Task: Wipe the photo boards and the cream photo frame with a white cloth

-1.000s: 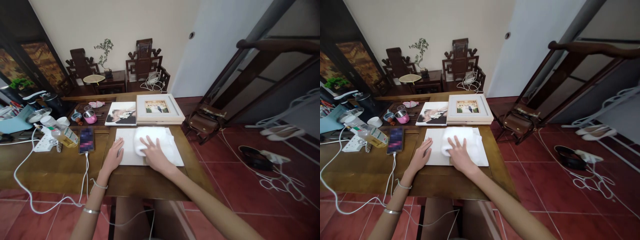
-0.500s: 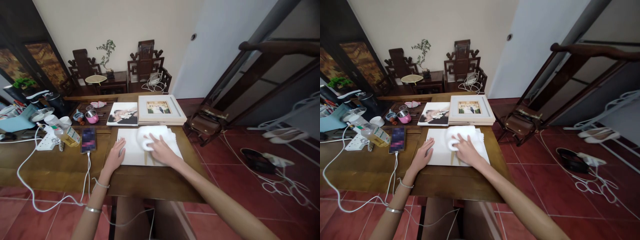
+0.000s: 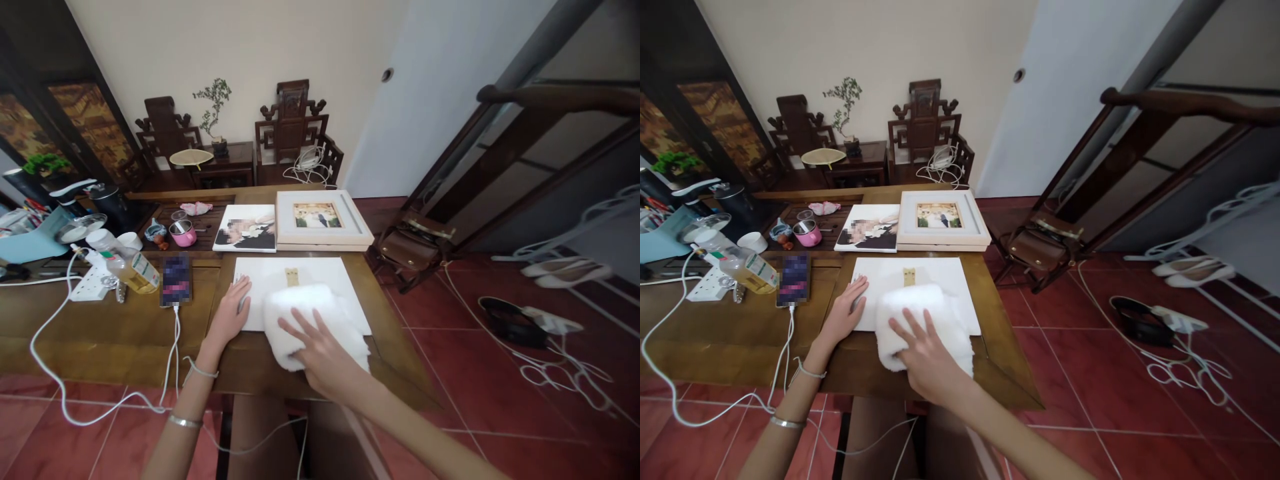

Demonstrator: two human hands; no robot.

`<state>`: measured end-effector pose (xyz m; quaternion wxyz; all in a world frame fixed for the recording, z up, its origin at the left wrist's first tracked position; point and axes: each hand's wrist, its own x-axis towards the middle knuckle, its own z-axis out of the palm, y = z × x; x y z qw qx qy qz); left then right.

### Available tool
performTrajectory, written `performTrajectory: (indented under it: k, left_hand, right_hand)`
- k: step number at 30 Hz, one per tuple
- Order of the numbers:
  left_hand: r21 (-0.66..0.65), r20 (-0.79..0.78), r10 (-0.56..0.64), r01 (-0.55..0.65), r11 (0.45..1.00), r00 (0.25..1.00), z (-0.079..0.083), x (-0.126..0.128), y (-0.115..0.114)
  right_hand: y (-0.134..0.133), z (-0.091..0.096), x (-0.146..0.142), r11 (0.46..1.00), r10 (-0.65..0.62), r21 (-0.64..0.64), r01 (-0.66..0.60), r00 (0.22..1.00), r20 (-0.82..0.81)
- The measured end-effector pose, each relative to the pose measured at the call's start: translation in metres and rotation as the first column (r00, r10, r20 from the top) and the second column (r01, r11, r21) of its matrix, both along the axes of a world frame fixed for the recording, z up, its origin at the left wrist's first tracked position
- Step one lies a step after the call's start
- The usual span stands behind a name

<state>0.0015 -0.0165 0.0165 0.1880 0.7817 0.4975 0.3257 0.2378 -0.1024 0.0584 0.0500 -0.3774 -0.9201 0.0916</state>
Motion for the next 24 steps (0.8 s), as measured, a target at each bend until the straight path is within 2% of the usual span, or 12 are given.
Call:
performTrajectory:
  k: [2,4,8,10,13,16,20,22,24]
  left_hand:
    - [0.0,0.005,0.002,-0.002,1.0,1.0,0.0,0.0,0.0]
    - [0.009,0.009,0.001,-0.001,1.0,1.0,-0.001,-0.001,0.0]
    - [0.034,0.003,-0.015,0.015,0.999,1.0,-0.004,-0.001,0.0]
    - [0.041,-0.006,-0.011,0.012,0.999,1.0,-0.005,-0.002,0.0]
    - [0.043,-0.019,-0.002,0.002,0.999,1.0,-0.006,-0.003,0.0]
    - [0.026,-0.04,-0.002,0.003,1.0,0.999,-0.007,-0.004,0.001]
    - [0.012,-0.087,-0.004,0.005,1.0,0.996,-0.005,-0.003,0.001]
    - [0.015,-0.102,-0.009,0.011,1.0,0.995,-0.004,-0.002,0.001]
    - [0.019,-0.118,-0.01,0.012,1.0,0.993,-0.004,-0.002,0.001]
  right_hand:
    - [0.013,0.004,0.003,1.0,0.012,-0.019,-0.012,1.0,0.004]
    - [0.038,0.008,-0.001,1.0,-0.008,-0.014,0.008,1.0,0.013]
    - [0.093,0.014,-0.027,0.99,-0.138,0.035,0.137,0.99,0.037]
    - [0.106,0.014,-0.041,0.981,-0.188,0.049,0.185,0.981,0.047]
    - [0.095,0.008,-0.054,0.989,-0.131,0.069,0.128,0.99,0.041]
    - [0.054,0.003,-0.053,0.996,-0.016,0.087,0.014,1.0,0.022]
    - [0.004,0.007,-0.037,0.997,0.073,-0.018,-0.073,0.997,0.01]
    - [0.001,0.012,-0.027,0.994,0.083,-0.074,-0.082,0.997,0.001]
    - [0.016,0.017,-0.018,0.994,0.048,-0.093,-0.048,0.999,-0.001]
